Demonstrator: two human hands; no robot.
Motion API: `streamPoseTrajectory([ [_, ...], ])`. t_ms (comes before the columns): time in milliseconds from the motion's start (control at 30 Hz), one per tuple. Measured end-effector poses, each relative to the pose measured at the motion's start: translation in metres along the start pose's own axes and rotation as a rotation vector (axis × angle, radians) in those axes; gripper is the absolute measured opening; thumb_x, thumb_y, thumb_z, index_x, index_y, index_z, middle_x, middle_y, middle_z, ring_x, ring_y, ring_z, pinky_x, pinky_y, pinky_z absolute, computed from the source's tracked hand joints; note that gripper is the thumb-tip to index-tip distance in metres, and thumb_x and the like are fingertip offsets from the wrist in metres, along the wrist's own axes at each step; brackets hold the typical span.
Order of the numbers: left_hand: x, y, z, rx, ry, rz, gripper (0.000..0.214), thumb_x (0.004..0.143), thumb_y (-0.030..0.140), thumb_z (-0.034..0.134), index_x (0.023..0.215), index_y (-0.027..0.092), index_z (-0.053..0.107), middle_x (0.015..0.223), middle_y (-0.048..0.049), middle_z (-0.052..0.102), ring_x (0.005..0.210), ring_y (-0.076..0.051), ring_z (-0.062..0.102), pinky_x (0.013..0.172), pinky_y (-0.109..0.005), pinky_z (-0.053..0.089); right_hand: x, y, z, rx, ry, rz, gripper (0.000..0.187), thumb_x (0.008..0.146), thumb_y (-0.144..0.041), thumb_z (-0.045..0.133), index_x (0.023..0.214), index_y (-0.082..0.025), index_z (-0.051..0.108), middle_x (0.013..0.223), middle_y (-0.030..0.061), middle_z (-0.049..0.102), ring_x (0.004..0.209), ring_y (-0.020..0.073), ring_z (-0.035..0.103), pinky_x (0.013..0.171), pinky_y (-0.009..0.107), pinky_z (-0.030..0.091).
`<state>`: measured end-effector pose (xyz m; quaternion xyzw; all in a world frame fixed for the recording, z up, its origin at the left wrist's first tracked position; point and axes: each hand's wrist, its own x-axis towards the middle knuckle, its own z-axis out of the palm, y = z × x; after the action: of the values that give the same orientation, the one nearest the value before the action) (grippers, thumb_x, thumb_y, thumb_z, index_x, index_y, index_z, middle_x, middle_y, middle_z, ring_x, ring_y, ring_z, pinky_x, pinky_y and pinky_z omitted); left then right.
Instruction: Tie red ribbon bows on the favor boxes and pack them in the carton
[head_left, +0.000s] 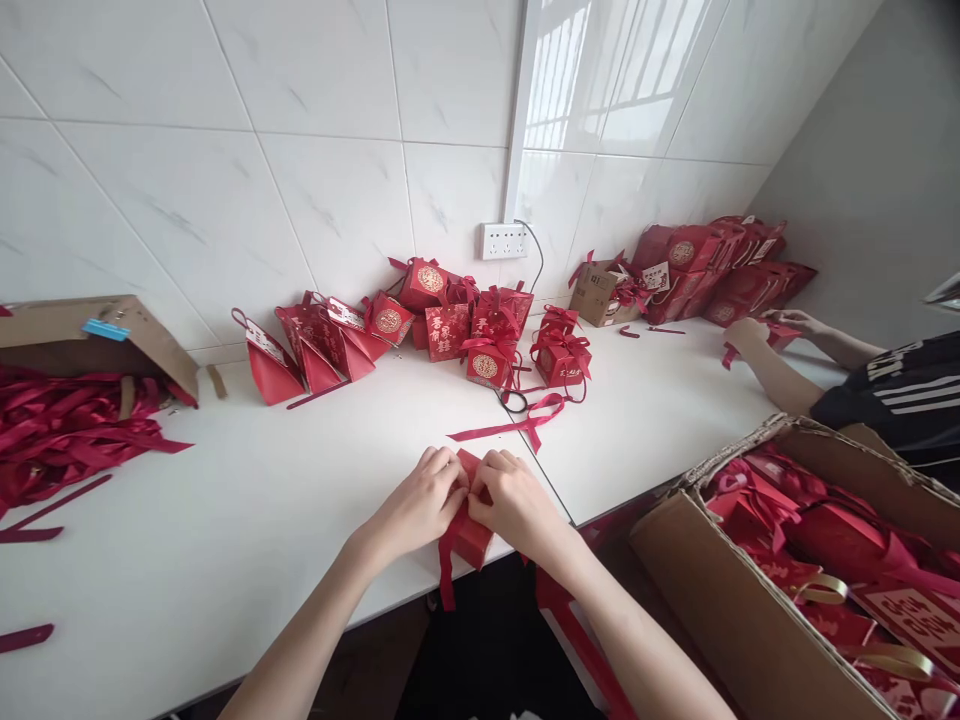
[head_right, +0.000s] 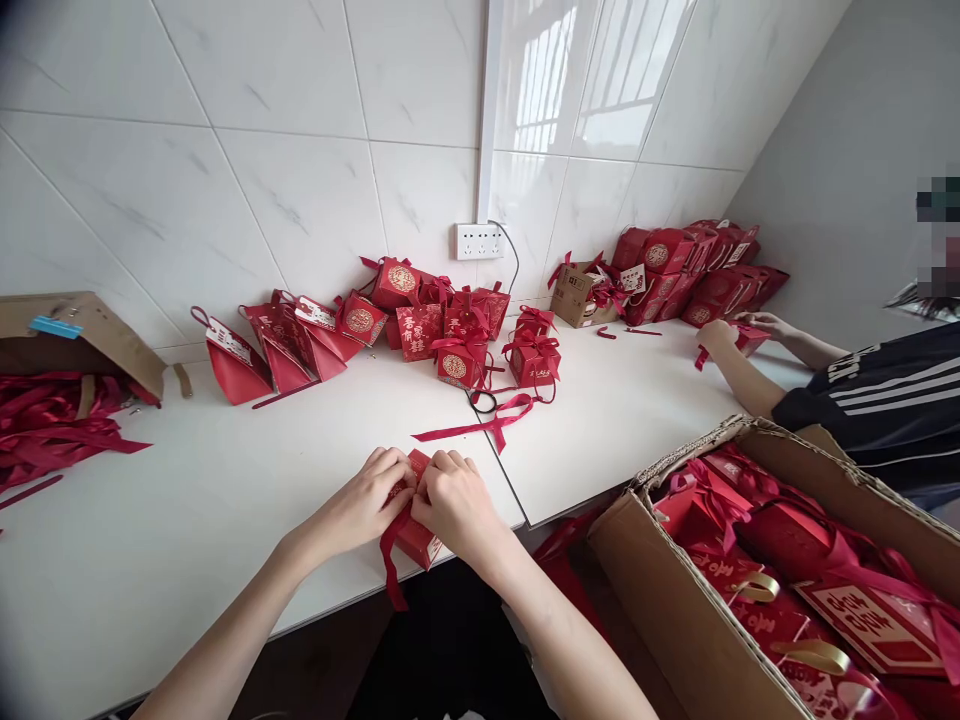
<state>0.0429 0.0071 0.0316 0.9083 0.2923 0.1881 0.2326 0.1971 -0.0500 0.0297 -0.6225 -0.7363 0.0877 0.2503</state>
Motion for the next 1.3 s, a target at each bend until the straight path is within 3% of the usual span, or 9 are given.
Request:
streamPoseTrajectory([
  [267, -0.009, 0.005, 0.022, 0.011, 0.205, -0.02, 0.014, 0.088, 0.014, 0.036, 0.078, 0.021, 0.044, 0.086, -0.0051, 0.05, 0.076, -0.019, 0.053, 0.066, -0.035, 0.051, -0.009, 0.012, 0.011, 0.233, 0.201, -0.085, 0.02, 0.069, -0.002, 0.057, 0.063, -0.02, 0.051, 0.073, 0.0022, 0.055, 0.072, 0.0173, 0.052, 0.065, 0.03, 0.05],
  [500, -0.009, 0.016, 0.034, -0.014, 0.349, -0.103, 0.012, 0.088, 0.014, 0.036, 0.078, 0.021, 0.041, 0.086, -0.0054, 0.048, 0.076, -0.019, 0.053, 0.063, -0.034, 0.052, -0.015, 0.015, 0.001, 0.294, 0.138, -0.053, 0.011, 0.081, -0.012, 0.056, 0.074, -0.02, 0.057, 0.09, 0.0059, 0.058, 0.084, 0.0195, 0.057, 0.073, 0.036, 0.053],
  [633, -0.014, 0.017, 0.037, -0.017, 0.388, -0.126, 0.012, 0.088, 0.014, 0.037, 0.08, 0.02, 0.043, 0.087, -0.0057, 0.049, 0.078, -0.019, 0.053, 0.065, -0.035, 0.052, -0.014, 0.012, -0.002, 0.259, 0.101, -0.13, 0.012, 0.083, -0.011, 0.051, 0.075, -0.02, 0.055, 0.092, 0.0066, 0.057, 0.083, 0.0186, 0.057, 0.074, 0.035, 0.053],
  [833, -0.019, 0.017, 0.036, -0.037, 0.388, -0.126, 0.012, 0.087, 0.012, 0.038, 0.081, 0.02, 0.044, 0.088, -0.0058, 0.048, 0.081, -0.019, 0.053, 0.07, -0.036, 0.052, -0.013, 0.012, -0.003, 0.312, 0.06, -0.147, 0.014, 0.079, -0.007, 0.05, 0.076, -0.021, 0.052, 0.089, 0.0051, 0.054, 0.075, 0.0154, 0.055, 0.067, 0.03, 0.051],
  [1100, -0.02, 0.018, 0.035, -0.047, 0.361, -0.172, 0.011, 0.089, 0.014, 0.036, 0.085, 0.02, 0.044, 0.092, -0.0065, 0.048, 0.09, -0.021, 0.053, 0.077, -0.037, 0.051, -0.013, 0.015, -0.002, 0.384, 0.041, -0.153, 0.01, 0.085, -0.013, 0.049, 0.081, -0.02, 0.054, 0.094, 0.0059, 0.055, 0.081, 0.0161, 0.057, 0.074, 0.033, 0.052],
  [1300, -0.02, 0.02, 0.017, -0.095, 0.193, -0.199, 0.007, 0.088, 0.018, 0.041, 0.086, 0.021, 0.047, 0.098, -0.0061, 0.048, 0.095, -0.021, 0.055, 0.078, -0.036, 0.051, -0.015, 0.021, -0.004, 0.459, 0.007, -0.14, 0.006, 0.085, -0.015, 0.053, 0.084, -0.021, 0.056, 0.101, 0.0058, 0.055, 0.087, 0.016, 0.058, 0.077, 0.032, 0.052],
])
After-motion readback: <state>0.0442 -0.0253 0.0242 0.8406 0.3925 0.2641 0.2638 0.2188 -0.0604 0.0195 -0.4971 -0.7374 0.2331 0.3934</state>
